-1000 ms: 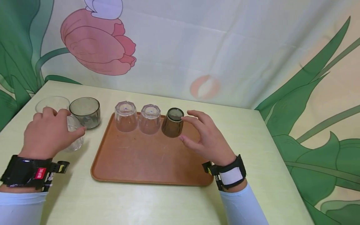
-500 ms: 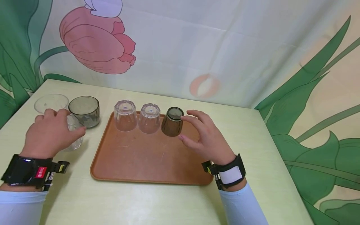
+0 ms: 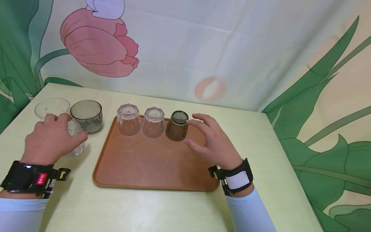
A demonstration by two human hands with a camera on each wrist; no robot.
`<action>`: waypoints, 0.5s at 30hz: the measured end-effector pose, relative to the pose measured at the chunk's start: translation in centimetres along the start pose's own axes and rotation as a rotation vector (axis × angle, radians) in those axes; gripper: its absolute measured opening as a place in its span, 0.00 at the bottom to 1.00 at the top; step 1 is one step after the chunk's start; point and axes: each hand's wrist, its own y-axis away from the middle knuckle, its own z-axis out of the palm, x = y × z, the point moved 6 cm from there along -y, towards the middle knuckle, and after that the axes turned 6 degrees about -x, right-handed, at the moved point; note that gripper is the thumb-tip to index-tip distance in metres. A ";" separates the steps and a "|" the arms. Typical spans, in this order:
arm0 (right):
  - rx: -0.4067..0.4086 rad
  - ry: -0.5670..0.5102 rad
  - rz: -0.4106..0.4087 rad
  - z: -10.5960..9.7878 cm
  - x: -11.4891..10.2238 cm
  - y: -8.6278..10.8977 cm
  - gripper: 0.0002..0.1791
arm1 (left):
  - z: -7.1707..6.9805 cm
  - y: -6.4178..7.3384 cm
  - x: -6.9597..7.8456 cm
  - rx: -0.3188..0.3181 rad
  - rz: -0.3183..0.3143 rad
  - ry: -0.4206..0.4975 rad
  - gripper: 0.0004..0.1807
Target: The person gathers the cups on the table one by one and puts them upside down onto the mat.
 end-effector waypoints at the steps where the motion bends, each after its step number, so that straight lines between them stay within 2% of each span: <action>1: 0.002 -0.004 -0.003 0.0 0.0 0.0 0.32 | 0.0 0.0 0.0 0.002 0.004 -0.003 0.43; 6: 0.011 -0.019 -0.010 0.0 0.1 0.1 0.37 | -0.1 0.1 0.0 0.006 0.015 -0.010 0.43; 15: 0.006 -0.023 -0.004 -0.2 0.1 0.0 0.37 | -1.3 0.6 1.2 0.019 0.023 -0.029 0.44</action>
